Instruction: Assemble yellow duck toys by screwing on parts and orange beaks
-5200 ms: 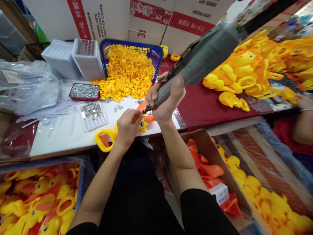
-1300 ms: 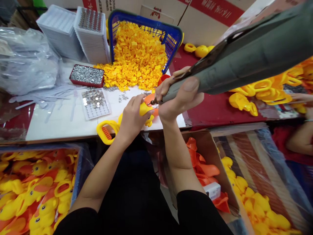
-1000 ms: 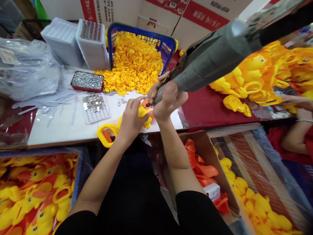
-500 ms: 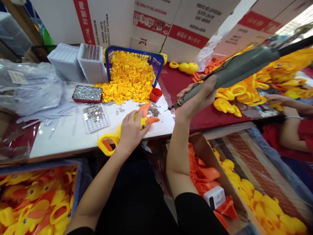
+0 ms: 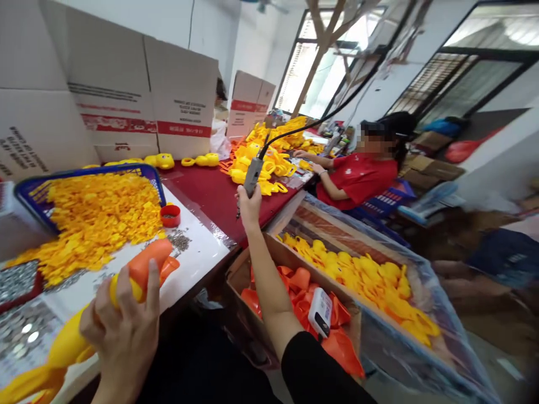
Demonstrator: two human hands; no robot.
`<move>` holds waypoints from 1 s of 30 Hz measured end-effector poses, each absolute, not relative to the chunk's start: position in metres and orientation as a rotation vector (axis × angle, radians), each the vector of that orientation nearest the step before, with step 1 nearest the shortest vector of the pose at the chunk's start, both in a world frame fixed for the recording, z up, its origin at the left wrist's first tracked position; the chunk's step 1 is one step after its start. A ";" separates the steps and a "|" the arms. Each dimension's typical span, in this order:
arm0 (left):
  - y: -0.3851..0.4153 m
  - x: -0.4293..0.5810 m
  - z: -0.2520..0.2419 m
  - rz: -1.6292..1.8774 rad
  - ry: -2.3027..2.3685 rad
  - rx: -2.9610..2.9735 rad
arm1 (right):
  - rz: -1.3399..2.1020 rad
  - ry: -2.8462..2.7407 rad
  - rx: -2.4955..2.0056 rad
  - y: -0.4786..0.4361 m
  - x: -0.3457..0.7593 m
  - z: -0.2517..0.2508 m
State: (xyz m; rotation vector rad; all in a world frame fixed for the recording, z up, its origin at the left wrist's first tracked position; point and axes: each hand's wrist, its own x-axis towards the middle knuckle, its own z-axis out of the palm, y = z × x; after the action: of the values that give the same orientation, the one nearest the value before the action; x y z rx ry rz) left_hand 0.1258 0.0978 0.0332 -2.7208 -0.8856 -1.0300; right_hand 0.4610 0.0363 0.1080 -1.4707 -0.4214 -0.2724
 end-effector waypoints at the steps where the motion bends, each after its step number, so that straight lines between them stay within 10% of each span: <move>1: 0.095 0.127 0.030 -1.008 -0.881 -2.745 | -0.272 -0.410 -1.448 0.037 0.457 0.109; 30: 0.053 0.147 -0.039 -1.116 -1.128 -2.754 | 0.214 -0.568 -0.960 0.076 0.369 0.130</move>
State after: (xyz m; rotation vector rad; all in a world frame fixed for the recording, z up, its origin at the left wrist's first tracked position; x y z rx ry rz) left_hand 0.1474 0.0525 -0.0388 -2.7540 -1.1285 -1.1162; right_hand 0.3687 0.0762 0.1298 -0.9604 -0.5676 0.2137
